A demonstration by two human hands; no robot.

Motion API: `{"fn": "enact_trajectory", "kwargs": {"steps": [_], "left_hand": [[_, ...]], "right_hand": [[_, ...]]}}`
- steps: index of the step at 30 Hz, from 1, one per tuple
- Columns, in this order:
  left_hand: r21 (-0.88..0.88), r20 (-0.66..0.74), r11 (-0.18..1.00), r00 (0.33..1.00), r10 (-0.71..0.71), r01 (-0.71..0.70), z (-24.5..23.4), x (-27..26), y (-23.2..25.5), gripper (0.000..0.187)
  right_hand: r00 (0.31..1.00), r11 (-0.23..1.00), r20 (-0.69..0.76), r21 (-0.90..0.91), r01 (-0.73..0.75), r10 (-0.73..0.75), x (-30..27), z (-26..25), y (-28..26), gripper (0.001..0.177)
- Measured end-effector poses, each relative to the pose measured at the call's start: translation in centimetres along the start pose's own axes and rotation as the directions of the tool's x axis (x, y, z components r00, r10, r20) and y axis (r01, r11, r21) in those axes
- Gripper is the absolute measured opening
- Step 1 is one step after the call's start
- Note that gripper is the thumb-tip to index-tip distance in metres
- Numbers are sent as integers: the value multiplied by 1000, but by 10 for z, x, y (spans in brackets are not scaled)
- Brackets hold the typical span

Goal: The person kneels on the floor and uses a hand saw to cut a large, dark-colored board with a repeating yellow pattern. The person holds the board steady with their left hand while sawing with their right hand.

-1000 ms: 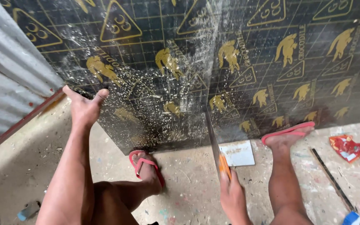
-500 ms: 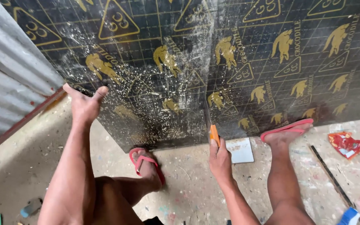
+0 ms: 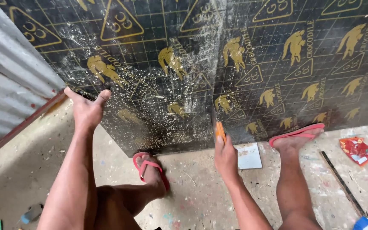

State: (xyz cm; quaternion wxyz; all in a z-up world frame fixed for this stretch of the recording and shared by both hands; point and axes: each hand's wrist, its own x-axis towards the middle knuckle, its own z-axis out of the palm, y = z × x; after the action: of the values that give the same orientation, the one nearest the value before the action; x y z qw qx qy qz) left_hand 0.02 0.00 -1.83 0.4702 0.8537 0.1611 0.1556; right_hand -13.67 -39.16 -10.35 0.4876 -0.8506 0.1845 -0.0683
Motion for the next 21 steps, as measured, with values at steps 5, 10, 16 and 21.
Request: {"fn": "enact_trajectory", "kwargs": {"steps": [5, 10, 16, 21], "left_hand": [[19, 51, 993, 992, -119, 118, -6, -13, 51, 122], [100, 71, 959, 959, -274, 266, -5, -12, 64, 129], [150, 47, 948, 955, -292, 282, -6, -15, 58, 128], [73, 73, 956, 954, -289, 284, -9, -23, 75, 127]], "right_hand": [[998, 997, 61, -67, -32, 36, -14, -22, 8, 38], [926, 931, 173, -209, -298, 335, -99, -68, 47, 37], [900, 882, 137, -306, -359, 414, -50, -36, 44, 32], [989, 988, 28, -49, 146, -144, 13, 0, 22, 33]]}}
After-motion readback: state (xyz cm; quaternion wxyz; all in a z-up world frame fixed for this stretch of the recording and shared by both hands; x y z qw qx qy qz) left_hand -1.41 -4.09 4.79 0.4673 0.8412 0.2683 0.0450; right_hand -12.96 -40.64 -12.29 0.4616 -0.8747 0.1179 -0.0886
